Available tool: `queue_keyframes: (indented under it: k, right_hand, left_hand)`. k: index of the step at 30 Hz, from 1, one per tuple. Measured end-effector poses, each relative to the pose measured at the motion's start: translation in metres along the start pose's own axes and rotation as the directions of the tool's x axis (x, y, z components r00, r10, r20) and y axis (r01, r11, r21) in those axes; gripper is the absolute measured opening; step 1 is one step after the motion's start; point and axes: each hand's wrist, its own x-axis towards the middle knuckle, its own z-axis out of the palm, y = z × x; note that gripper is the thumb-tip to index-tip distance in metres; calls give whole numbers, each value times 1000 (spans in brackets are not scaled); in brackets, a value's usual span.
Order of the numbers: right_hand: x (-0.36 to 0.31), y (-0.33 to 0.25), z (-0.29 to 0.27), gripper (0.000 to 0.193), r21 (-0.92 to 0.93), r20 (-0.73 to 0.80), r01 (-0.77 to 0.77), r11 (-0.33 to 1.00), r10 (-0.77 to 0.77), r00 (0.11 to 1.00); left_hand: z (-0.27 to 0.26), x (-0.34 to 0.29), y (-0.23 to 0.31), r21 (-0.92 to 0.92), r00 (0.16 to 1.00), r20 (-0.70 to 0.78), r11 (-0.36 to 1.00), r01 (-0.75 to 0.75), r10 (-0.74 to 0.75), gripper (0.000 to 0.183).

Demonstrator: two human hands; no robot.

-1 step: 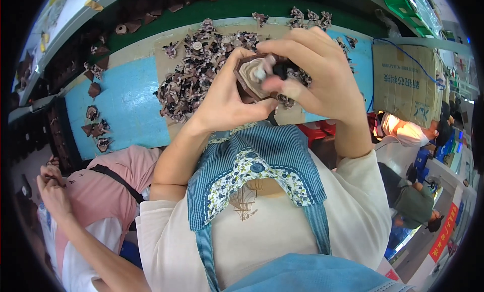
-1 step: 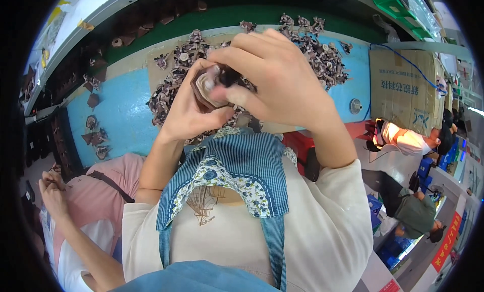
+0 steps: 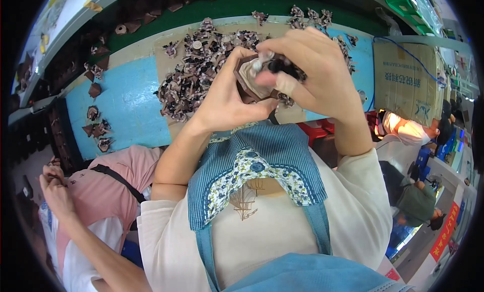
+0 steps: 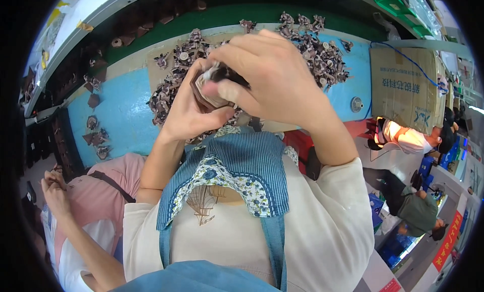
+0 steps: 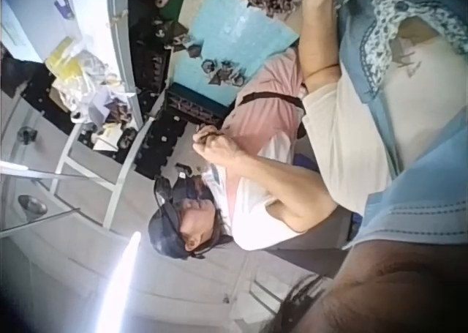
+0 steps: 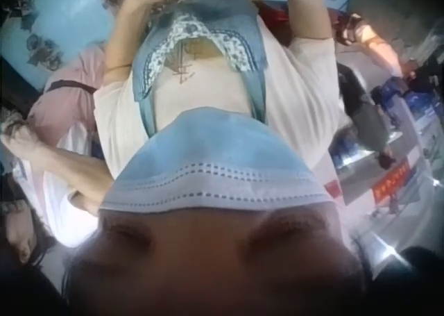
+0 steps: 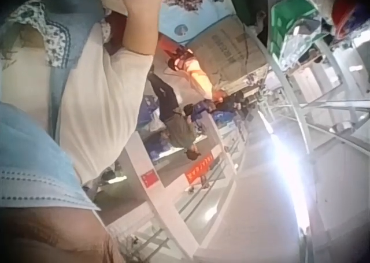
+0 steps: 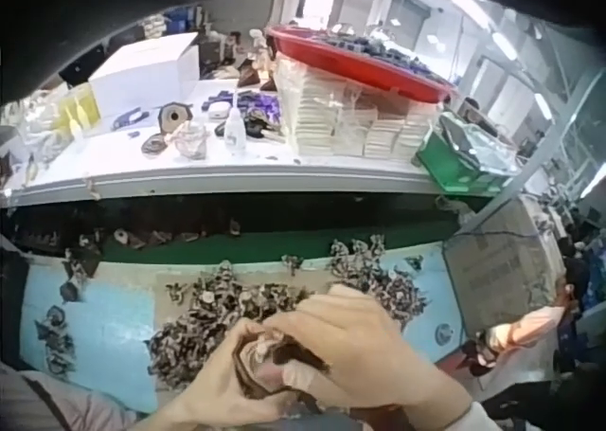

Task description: The person assembles figurines by applying glue from a bottle to figurine bases and attaching small decorative components to them.

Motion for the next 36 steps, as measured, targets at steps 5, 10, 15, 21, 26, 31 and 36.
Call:
queue_keyframes:
  k: [5,10,15,21,26,31,36]
  right_hand:
    - [9,0,11,28,-64,-6,-188,980,188,982]
    - [19,15,6,29,-34,136,65,997,-59,989]
    - [23,36,29,46,64,77,100,993,-105,991]
    - [16,65,37,47,137,-114,-165,977,181,977]
    - [34,94,35,20,138,-277,-202,970,233,932]
    - [72,106,31,13,144,-427,-139,980,189,884]
    - [105,111,28,16,100,-508,-38,994,84,857]
  left_hand:
    - [-1,2,-1,-79,998,2,995,58,-58,67]
    - [-19,5,-8,-178,994,95,981,74,-58,68]
    - [-55,1,-23,-587,962,221,766,262,-160,56]
    - [-220,-34,-59,-759,779,-531,596,-262,-334,26]
    - [-244,23,-65,-403,518,-826,875,-268,-222,43]
    - [-230,165,-106,709,739,-597,636,306,311,46]
    - [-245,252,-130,812,768,-583,171,558,263,49]
